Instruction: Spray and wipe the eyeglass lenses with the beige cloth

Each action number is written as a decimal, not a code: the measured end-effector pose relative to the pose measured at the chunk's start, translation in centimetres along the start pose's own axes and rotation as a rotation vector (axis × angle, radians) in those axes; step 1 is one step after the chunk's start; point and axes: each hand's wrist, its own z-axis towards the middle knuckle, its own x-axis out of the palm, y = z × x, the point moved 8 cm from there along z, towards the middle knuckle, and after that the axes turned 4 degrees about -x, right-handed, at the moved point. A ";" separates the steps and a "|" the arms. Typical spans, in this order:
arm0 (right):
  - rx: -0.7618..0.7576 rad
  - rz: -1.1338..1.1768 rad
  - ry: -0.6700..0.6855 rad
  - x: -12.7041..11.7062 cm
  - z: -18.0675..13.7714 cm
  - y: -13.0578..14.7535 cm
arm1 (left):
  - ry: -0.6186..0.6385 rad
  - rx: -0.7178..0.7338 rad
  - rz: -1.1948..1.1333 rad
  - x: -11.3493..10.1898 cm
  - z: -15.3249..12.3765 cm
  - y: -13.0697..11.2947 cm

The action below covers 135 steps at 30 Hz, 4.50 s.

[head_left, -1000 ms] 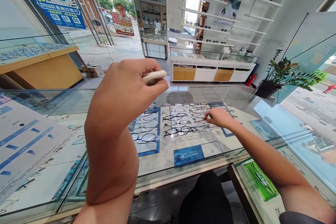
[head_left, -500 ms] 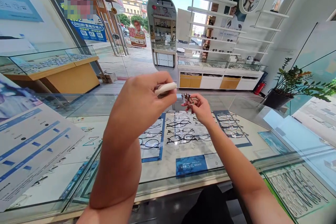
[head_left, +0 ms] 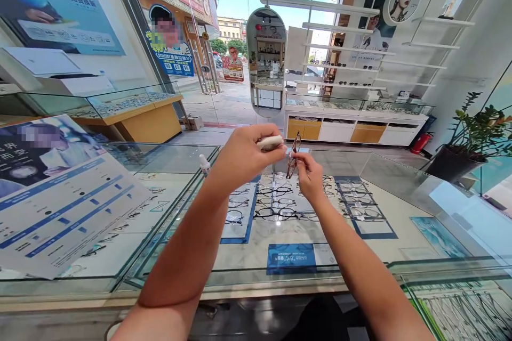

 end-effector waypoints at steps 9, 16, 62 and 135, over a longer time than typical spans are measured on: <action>-0.141 0.032 -0.055 0.3 -0.3 -0.4 | -0.142 -0.225 -0.332 6.7 1.1 15.3; -0.202 0.006 -0.021 1.1 -1.0 0.6 | -0.021 -0.322 -0.590 10.2 0.1 17.7; 0.618 0.938 0.889 4.5 -3.2 -2.1 | -0.217 -0.256 -0.505 8.7 0.1 17.3; 0.591 1.347 0.076 2.1 0.4 -4.1 | -0.150 0.218 0.353 8.8 -1.2 13.6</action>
